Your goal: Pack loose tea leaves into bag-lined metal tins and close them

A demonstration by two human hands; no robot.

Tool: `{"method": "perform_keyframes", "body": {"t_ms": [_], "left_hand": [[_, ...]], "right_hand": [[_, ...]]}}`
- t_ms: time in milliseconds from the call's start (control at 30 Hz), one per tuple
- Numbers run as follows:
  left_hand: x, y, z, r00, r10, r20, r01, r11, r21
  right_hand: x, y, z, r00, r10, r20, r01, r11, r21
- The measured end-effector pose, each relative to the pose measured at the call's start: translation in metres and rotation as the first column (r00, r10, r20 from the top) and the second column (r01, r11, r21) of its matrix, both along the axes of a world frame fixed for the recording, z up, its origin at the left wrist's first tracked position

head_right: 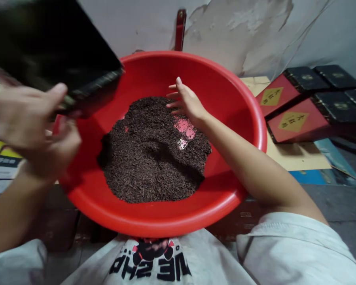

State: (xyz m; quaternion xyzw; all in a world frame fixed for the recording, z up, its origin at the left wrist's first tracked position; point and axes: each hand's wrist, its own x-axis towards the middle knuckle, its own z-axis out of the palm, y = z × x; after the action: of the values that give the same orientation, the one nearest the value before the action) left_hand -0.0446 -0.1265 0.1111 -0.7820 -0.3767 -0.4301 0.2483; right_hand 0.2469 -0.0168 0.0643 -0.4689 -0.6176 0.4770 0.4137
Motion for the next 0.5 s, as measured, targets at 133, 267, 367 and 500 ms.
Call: {"method": "perform_keyframes", "body": {"t_ms": [133,267,367,500], "left_hand": [[0.045,0.027,-0.025,0.959,-0.034,-0.281,0.072,0.989,0.125],[0.058,0.058,-0.055,0.903,-0.247,-0.351,0.213,0.968,-0.134],[0.061,0.078,-0.067,0.845,-0.356,-0.400,0.262,0.926,-0.272],[0.065,0.086,-0.072,0.869,-0.222,-0.442,0.038,0.922,-0.386]], "right_hand": [[-0.004,-0.007,0.005,0.983,0.028,-0.182,-0.022,0.999,0.033],[-0.006,-0.005,-0.001,0.976,0.072,-0.205,-0.082,0.996,-0.043],[-0.005,0.008,-0.018,0.998,-0.032,-0.047,0.030,0.999,-0.033],[-0.013,0.014,-0.044,0.982,-0.055,0.178,0.040,0.996,0.085]]}}
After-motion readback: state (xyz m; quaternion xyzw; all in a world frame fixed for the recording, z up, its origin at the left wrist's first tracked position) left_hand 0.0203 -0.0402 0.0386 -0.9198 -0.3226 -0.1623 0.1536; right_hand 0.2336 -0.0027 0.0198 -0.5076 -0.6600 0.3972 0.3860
